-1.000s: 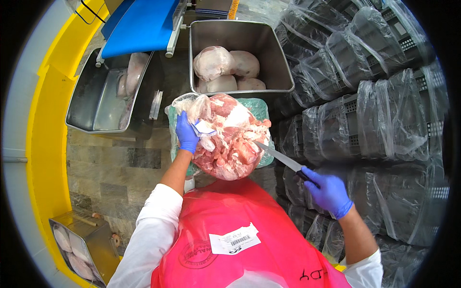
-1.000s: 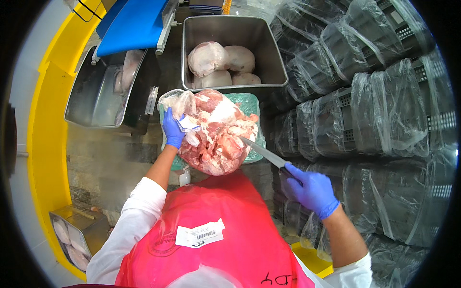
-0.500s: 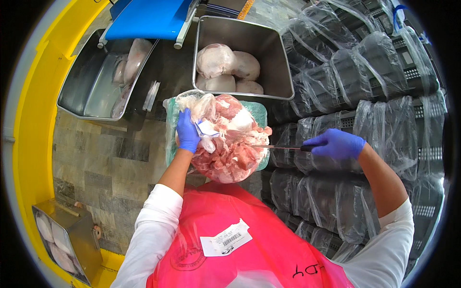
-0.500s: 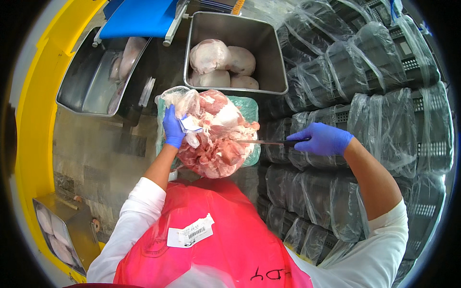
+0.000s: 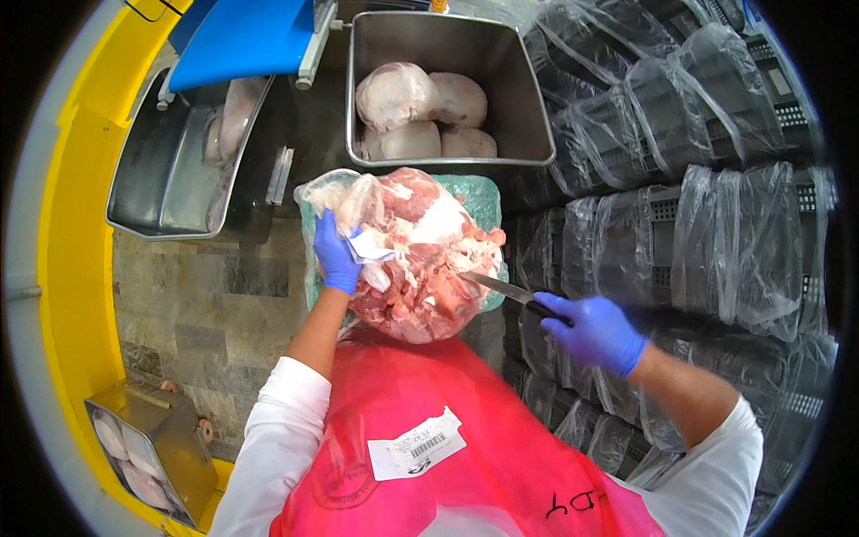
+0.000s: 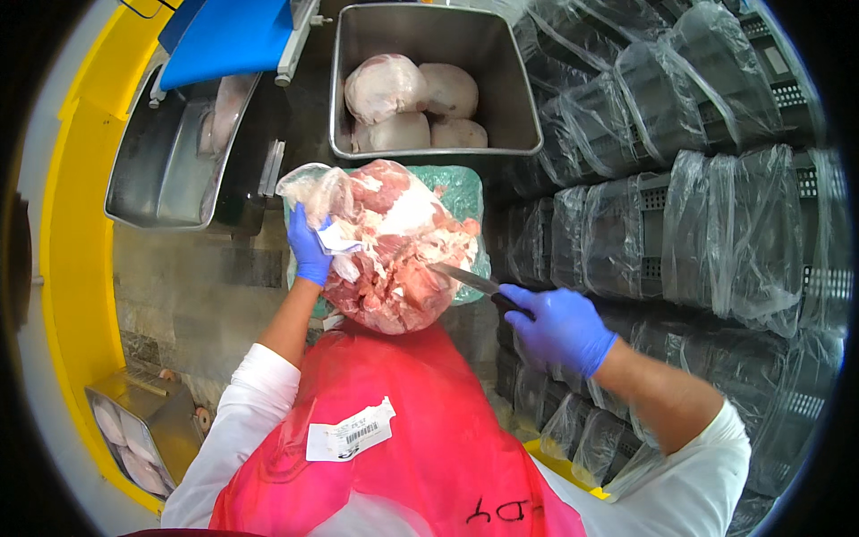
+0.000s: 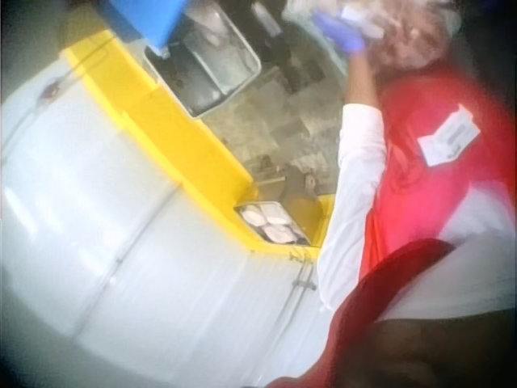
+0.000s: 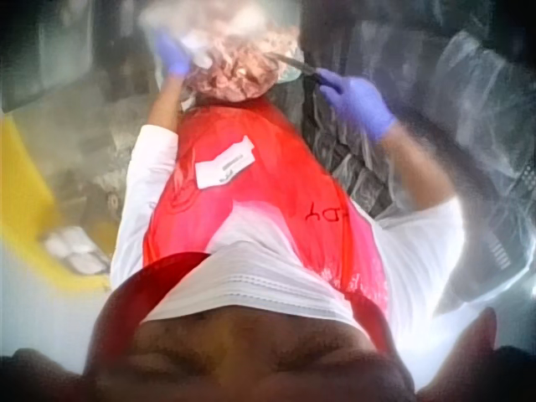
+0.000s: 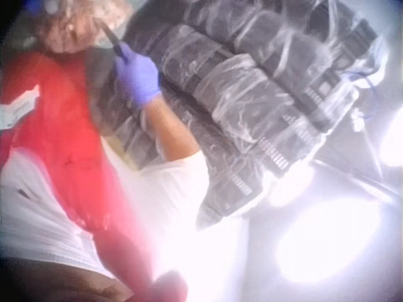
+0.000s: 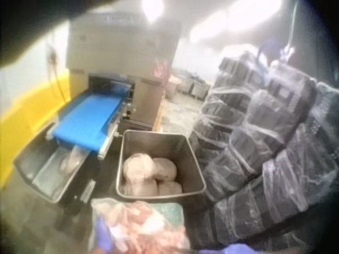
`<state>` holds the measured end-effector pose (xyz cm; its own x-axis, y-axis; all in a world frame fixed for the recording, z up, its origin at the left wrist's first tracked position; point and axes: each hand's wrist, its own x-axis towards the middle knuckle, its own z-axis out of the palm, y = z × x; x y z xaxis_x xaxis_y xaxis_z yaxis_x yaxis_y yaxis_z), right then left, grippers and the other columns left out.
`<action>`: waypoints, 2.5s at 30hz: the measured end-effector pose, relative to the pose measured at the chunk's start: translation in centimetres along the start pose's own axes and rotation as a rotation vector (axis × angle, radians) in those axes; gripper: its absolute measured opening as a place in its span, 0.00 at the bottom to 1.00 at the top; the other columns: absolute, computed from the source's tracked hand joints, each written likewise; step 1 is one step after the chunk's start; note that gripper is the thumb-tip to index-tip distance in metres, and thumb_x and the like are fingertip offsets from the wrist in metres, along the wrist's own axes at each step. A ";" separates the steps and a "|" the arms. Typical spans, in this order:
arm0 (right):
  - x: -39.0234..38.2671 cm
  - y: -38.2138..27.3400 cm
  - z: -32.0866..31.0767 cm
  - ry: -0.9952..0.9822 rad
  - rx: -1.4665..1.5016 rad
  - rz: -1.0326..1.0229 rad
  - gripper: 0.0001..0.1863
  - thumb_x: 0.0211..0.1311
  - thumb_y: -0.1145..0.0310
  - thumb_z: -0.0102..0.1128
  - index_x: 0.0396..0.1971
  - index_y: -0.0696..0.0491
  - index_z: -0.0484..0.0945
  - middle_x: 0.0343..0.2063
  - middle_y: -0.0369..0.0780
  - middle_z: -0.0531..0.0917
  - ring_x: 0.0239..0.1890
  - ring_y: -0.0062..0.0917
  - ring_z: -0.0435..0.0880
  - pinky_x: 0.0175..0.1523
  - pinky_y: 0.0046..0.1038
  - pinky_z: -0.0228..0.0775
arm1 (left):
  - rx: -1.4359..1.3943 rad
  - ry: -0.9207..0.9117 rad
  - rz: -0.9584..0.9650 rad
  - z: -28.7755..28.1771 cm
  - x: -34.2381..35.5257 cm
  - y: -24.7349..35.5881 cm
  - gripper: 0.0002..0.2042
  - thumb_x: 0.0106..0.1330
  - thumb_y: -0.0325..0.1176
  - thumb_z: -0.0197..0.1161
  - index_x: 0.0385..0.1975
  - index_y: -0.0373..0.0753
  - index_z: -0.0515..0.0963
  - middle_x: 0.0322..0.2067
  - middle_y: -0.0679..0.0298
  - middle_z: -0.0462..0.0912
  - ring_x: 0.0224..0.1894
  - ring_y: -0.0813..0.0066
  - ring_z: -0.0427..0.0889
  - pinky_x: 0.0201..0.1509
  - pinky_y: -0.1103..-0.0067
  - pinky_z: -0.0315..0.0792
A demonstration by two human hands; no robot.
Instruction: The person trims fat from a large piece of raw meat using a knife on a green cutting board. The trimmed fat is placed into a metal bin. The person then wraps the trimmed meat in plastic wrap and places it into a metal bin.
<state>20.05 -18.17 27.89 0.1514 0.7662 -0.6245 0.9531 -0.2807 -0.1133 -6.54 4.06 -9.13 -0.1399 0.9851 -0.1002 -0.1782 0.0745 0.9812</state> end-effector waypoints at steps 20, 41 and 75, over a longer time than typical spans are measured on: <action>-4.6 -1.4 22.0 0.615 0.078 0.161 0.27 0.71 0.54 0.63 0.70 0.34 0.74 0.21 0.42 0.79 0.16 0.38 0.79 0.21 0.44 0.71 | 0.184 -0.077 0.091 0.2 0.3 2.4 0.18 0.76 0.36 0.59 0.58 0.33 0.76 0.50 0.53 0.81 0.49 0.58 0.83 0.54 0.69 0.79; -5.8 -1.3 26.4 0.651 0.731 0.252 0.29 0.69 0.64 0.68 0.69 0.40 0.76 0.36 0.53 0.88 0.30 0.37 0.90 0.39 0.33 0.79 | 0.778 -0.443 0.394 -3.4 1.5 4.7 0.43 0.63 0.48 0.75 0.66 0.19 0.65 0.59 0.31 0.74 0.65 0.35 0.72 0.72 0.58 0.66; -7.6 0.2 24.6 0.573 0.733 0.238 0.31 0.66 0.56 0.67 0.70 0.30 0.73 0.32 0.50 0.87 0.35 0.50 0.87 0.41 0.47 0.79 | -0.170 -0.699 -0.449 3.5 -6.9 13.8 0.29 0.65 0.19 0.66 0.68 0.33 0.69 0.51 0.54 0.85 0.52 0.62 0.87 0.53 0.70 0.85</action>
<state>12.60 -38.24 13.57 0.6102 0.7540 -0.2431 0.5095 -0.6085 -0.6083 -4.61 -1.15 5.63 0.6030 0.7414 -0.2944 -0.2246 0.5119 0.8291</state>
